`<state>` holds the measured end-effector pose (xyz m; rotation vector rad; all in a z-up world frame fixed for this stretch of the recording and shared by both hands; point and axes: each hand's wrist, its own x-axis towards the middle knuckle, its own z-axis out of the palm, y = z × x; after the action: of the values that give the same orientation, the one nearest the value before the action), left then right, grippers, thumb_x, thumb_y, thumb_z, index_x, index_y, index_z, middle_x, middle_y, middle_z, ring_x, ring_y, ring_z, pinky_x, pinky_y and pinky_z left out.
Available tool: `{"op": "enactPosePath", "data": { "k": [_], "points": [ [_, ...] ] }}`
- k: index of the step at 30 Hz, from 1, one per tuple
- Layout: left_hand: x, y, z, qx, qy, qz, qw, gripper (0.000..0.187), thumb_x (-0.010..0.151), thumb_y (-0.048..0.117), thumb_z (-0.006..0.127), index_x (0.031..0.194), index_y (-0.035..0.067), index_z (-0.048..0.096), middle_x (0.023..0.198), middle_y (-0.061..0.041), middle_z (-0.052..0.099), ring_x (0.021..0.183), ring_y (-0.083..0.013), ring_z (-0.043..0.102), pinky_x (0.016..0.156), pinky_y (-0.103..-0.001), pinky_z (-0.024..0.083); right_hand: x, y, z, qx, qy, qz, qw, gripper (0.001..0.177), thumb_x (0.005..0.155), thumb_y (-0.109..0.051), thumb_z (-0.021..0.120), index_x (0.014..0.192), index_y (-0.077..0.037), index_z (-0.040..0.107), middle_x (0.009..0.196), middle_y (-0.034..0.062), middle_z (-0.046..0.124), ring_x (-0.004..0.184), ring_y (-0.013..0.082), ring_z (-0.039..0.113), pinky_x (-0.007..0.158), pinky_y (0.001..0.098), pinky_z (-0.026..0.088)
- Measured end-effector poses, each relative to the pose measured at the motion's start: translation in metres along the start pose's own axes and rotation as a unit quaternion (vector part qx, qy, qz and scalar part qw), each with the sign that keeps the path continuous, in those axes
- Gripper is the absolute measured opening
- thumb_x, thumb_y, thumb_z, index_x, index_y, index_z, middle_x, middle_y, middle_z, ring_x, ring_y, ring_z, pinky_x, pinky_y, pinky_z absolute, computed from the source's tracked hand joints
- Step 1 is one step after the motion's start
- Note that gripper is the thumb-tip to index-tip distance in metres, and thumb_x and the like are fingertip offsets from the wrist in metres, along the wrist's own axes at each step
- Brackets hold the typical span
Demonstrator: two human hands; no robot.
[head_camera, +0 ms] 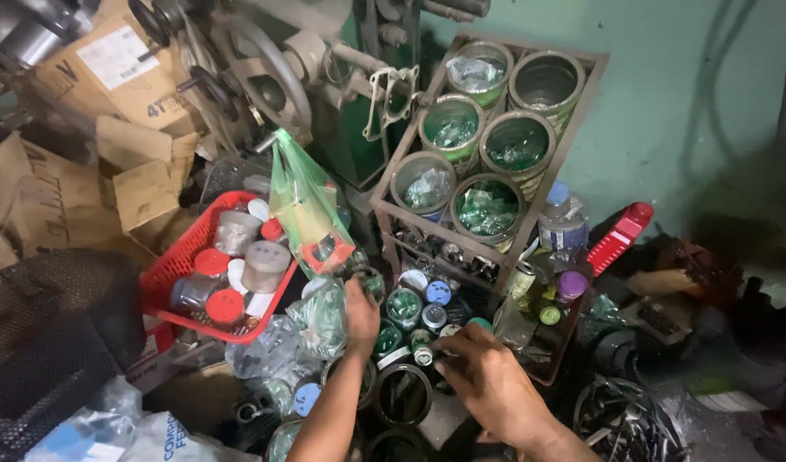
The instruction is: The person cleans a metal engine part by hand using a green scouring pad. They repeatedly rub the part's surfaces and then place it on a drill press table. The person also handles several small, wrapped green items from a cluttered workbench.
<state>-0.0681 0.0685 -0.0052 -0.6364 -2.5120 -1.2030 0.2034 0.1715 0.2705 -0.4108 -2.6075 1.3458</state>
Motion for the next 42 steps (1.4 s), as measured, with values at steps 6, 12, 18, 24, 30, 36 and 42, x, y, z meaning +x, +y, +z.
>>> {"op": "enactPosePath", "data": {
  "k": [6,12,18,24,30,36,42],
  "points": [
    [-0.004,0.031,-0.036,-0.084,0.112,0.057,0.989,0.042,0.083,-0.009,0.06,0.124,0.0,0.061,0.116,-0.024,0.063,0.111,-0.0438,0.059,0.098,-0.048,0.047,0.0,-0.003,-0.002,0.001,-0.008,0.041,0.999,0.029,0.087,-0.014,0.072,0.115,-0.009,0.074,0.097,0.01,0.063,0.08,0.0259,0.071,0.071,0.0374,0.056],
    [-0.025,0.06,-0.084,-0.255,0.082,-0.154,0.951,0.028,0.088,-0.001,0.07,0.115,0.002,0.071,0.099,-0.01,0.069,0.086,-0.0244,0.063,0.077,-0.037,0.053,0.001,-0.004,0.0,-0.021,-0.006,0.094,0.995,0.032,0.089,-0.017,0.071,0.12,-0.012,0.073,0.098,0.0091,0.063,0.076,0.0275,0.071,0.071,0.039,0.055],
    [-0.047,0.138,-0.177,-0.549,0.003,-0.26,0.794,0.021,0.091,0.0,0.07,0.112,0.001,0.069,0.099,-0.004,0.07,0.086,-0.013,0.065,0.072,-0.03,0.056,0.006,0.015,0.019,-0.023,0.054,-0.061,0.996,0.034,0.093,-0.013,0.064,0.126,-0.006,0.068,0.107,0.0146,0.068,0.097,0.0323,0.069,0.081,0.0383,0.053],
    [-0.067,0.158,-0.207,-0.672,-0.057,-0.195,0.712,0.016,0.094,-0.003,0.065,0.11,-0.001,0.066,0.106,-0.009,0.069,0.095,-0.0179,0.067,0.082,-0.034,0.055,0.002,-0.027,0.029,0.434,-0.089,0.151,0.884,0.042,0.099,-0.028,0.055,0.137,-0.012,0.057,0.12,0.0102,0.072,0.097,0.026,0.072,0.077,0.0383,0.061],
    [-0.078,0.169,-0.213,-0.747,-0.03,-0.161,0.644,0.014,0.096,-0.001,0.06,0.109,0.003,0.062,0.114,-0.011,0.07,0.102,-0.0211,0.067,0.092,-0.038,0.053,-0.012,-0.043,0.035,0.451,-0.131,0.124,0.874,0.045,0.092,-0.022,0.064,0.135,-0.007,0.062,0.111,0.0101,0.072,0.078,0.021,0.068,0.064,0.0342,0.058],
    [-0.085,0.197,-0.218,-0.779,0.001,-0.231,0.583,0.012,0.098,0.008,0.053,0.107,0.009,0.06,0.109,-0.008,0.07,0.097,-0.0212,0.065,0.088,-0.04,0.053,-0.024,-0.057,0.039,0.315,-0.055,-0.059,0.946,0.043,0.088,-0.011,0.074,0.13,-0.003,0.067,0.107,0.0062,0.068,0.09,0.0137,0.065,0.075,0.0299,0.058],
    [-0.081,0.216,-0.226,-0.862,-0.042,-0.202,0.462,0.013,0.102,0.021,0.048,0.106,0.012,0.056,0.095,-0.003,0.055,0.095,-0.02,0.054,0.088,-0.038,0.047,-0.028,-0.051,0.038,0.264,-0.006,-0.059,0.963,0.044,0.082,0.001,0.077,0.124,-0.003,0.066,0.108,0.0038,0.068,0.098,0.0127,0.068,0.089,0.0293,0.059]
  ]
}}
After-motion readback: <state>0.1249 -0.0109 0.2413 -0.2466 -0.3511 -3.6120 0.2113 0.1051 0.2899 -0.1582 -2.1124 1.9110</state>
